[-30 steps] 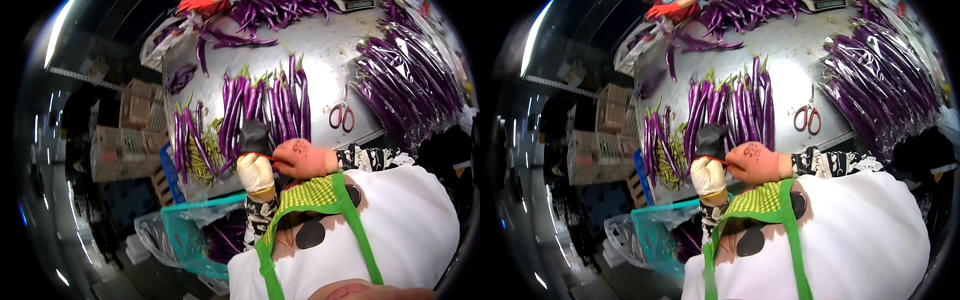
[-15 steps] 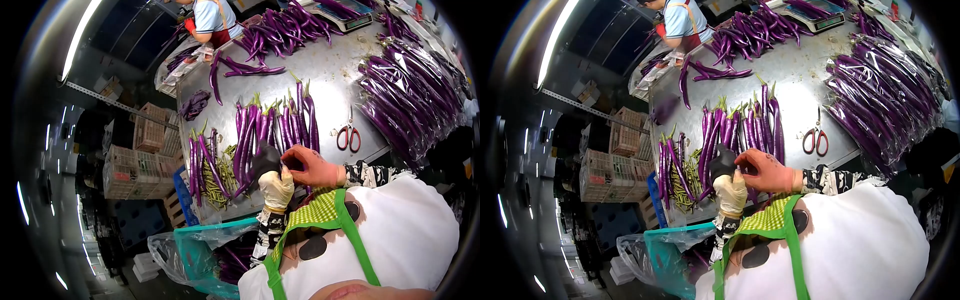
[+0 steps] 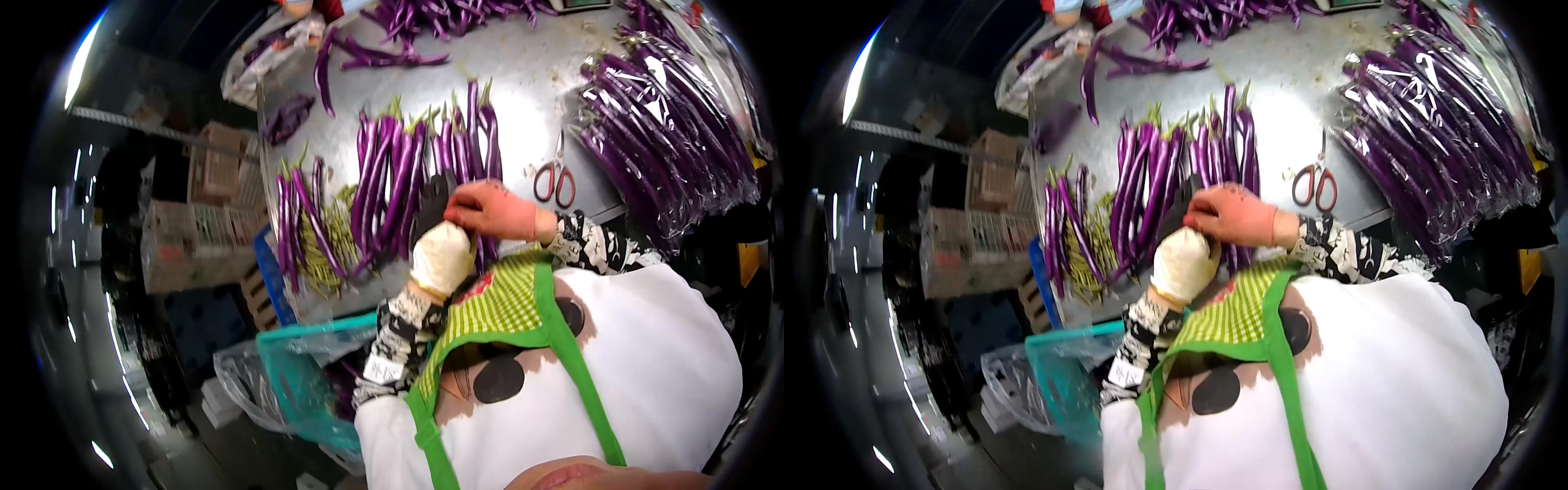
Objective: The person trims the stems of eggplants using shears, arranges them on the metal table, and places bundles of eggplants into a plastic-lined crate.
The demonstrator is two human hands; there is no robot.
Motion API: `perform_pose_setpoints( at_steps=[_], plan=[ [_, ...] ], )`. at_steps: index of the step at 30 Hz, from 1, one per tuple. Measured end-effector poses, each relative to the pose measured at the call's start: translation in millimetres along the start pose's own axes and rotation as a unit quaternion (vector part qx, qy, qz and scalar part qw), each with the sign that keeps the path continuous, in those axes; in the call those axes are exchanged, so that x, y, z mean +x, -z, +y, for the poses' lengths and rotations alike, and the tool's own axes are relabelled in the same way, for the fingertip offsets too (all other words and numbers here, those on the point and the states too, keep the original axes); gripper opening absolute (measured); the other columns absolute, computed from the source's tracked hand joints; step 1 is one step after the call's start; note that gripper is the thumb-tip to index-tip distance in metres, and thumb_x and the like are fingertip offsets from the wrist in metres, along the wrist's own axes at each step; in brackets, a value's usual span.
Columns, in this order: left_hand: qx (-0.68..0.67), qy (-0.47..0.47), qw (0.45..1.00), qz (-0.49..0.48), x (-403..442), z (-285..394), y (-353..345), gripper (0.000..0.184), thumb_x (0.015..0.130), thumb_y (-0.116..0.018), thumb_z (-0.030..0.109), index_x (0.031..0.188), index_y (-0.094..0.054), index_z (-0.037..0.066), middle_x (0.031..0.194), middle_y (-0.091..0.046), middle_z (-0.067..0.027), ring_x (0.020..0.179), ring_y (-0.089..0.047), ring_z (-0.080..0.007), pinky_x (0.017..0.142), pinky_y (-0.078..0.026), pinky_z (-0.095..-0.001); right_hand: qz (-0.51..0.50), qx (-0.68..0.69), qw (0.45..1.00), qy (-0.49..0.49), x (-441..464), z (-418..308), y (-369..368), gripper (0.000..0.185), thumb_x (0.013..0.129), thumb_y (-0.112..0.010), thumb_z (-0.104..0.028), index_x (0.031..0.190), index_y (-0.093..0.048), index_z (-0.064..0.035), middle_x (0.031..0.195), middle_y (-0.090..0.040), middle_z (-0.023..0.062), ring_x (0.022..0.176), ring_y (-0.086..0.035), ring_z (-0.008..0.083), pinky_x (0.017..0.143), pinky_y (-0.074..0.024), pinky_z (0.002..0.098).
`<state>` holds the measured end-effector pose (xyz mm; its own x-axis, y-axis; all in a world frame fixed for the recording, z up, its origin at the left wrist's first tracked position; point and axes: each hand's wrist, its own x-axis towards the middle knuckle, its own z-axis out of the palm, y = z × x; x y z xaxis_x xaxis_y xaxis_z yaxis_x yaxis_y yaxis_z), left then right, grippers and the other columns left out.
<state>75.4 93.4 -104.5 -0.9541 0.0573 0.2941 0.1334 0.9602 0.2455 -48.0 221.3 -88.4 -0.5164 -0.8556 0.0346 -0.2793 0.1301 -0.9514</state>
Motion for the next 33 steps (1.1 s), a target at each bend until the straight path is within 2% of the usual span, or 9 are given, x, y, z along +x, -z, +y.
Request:
perform_pose_setpoints(
  at_steps=[9,13,16,20,21,27,29,31,33],
  plan=[
    [-0.16,0.092,0.983,-0.008,-13.1,-1.9,0.6,0.024,0.087,-0.056,0.012,0.106,-0.059,-0.003,0.095,-0.061,-0.0245,0.089,-0.059,-0.0443,0.079,-0.049,-0.0498,0.142,-0.117,0.981,0.063,-16.8,12.9,-24.0,0.016,0.096,-0.061,-0.016,0.099,-0.057,-0.0009,0.091,-0.061,0.0203,0.083,-0.061,0.0407,0.071,-0.0486,0.0462],
    [-0.237,0.067,0.958,0.143,-7.9,10.9,8.9,0.021,0.096,-0.049,0.016,0.1,-0.06,-0.002,0.083,-0.059,-0.0187,0.079,-0.056,-0.0402,0.074,-0.047,-0.0428,0.14,-0.135,0.973,0.121,-19.2,12.7,-27.4,0.014,0.094,-0.062,-0.014,0.099,-0.057,-0.0015,0.091,-0.06,0.0196,0.084,-0.06,0.0402,0.072,-0.0483,0.046],
    [-0.296,0.202,0.933,-0.027,-12.7,2.0,15.3,0.022,0.1,-0.044,0.015,0.105,-0.058,-0.002,0.086,-0.059,-0.0183,0.076,-0.057,-0.0368,0.071,-0.048,-0.0409,0.134,-0.14,0.973,0.126,-16.0,12.2,-30.2,0.013,0.093,-0.063,-0.013,0.099,-0.057,-0.0019,0.091,-0.06,0.0193,0.084,-0.06,0.0398,0.072,-0.0481,0.0461],
    [-0.29,0.259,0.919,0.058,-26.5,-2.3,-26.3,0.019,0.103,-0.047,0.015,0.101,-0.058,0.0,0.095,-0.064,-0.0165,0.079,-0.061,-0.0259,0.07,-0.05,-0.0363,0.095,-0.11,0.981,0.129,-16.6,4.9,-38.6,0.013,0.091,-0.064,-0.01,0.099,-0.057,-0.0019,0.091,-0.059,0.0181,0.084,-0.06,0.0389,0.072,-0.0475,0.0455],
    [-0.576,0.374,0.725,0.052,-21.6,-1.8,-33.7,0.023,0.104,-0.052,0.021,0.111,-0.06,0.002,0.103,-0.067,-0.0119,0.09,-0.065,-0.0225,0.079,-0.054,-0.0345,0.093,-0.111,0.98,0.137,-16.3,5.7,-41.0,0.012,0.09,-0.064,-0.006,0.099,-0.057,-0.0016,0.091,-0.058,0.0178,0.083,-0.059,0.0383,0.071,-0.0469,0.0444],
    [-0.895,0.358,0.262,0.049,-51.3,-22.8,-59.7,0.037,0.103,-0.053,0.027,0.132,-0.05,0.005,0.129,-0.058,-0.0139,0.119,-0.06,-0.0259,0.101,-0.052,-0.0408,0.061,-0.126,0.973,0.183,-22.4,1.9,-54.6,0.014,0.087,-0.067,-0.005,0.097,-0.057,-0.0025,0.091,-0.058,0.0159,0.084,-0.059,0.0361,0.073,-0.0478,0.0427],
    [-0.848,0.285,0.446,0.027,-53.9,-22.0,-62.8,0.037,0.1,-0.055,0.017,0.134,-0.048,0.004,0.129,-0.058,-0.0134,0.118,-0.059,-0.0259,0.099,-0.052,-0.0381,0.066,-0.155,0.972,0.164,-22.7,3.2,-50.6,0.013,0.089,-0.064,-0.011,0.097,-0.058,-0.0032,0.092,-0.059,0.0158,0.088,-0.06,0.0357,0.076,-0.0486,0.0432],
    [-0.43,0.163,0.888,0.007,-47.6,-5.7,-42.0,0.036,0.098,-0.055,0.005,0.133,-0.049,0.003,0.124,-0.061,-0.0117,0.113,-0.061,-0.025,0.094,-0.051,-0.0356,0.074,-0.132,0.976,0.157,-24.7,0.7,-42.5,0.02,0.087,-0.067,-0.017,0.099,-0.058,-0.0032,0.095,-0.06,0.0164,0.091,-0.061,0.0362,0.078,-0.0493,0.0442],
    [-0.584,0.143,0.797,0.048,-34.8,-5.1,-36.9,0.038,0.096,-0.057,0.002,0.133,-0.049,0.002,0.123,-0.061,-0.0114,0.112,-0.061,-0.023,0.095,-0.051,-0.0342,0.047,-0.145,0.981,0.115,-34.2,-9.9,-32.4,0.025,0.084,-0.07,-0.018,0.1,-0.058,-0.0029,0.096,-0.06,0.017,0.092,-0.061,0.0366,0.079,-0.0495,0.0447]
  ],
)
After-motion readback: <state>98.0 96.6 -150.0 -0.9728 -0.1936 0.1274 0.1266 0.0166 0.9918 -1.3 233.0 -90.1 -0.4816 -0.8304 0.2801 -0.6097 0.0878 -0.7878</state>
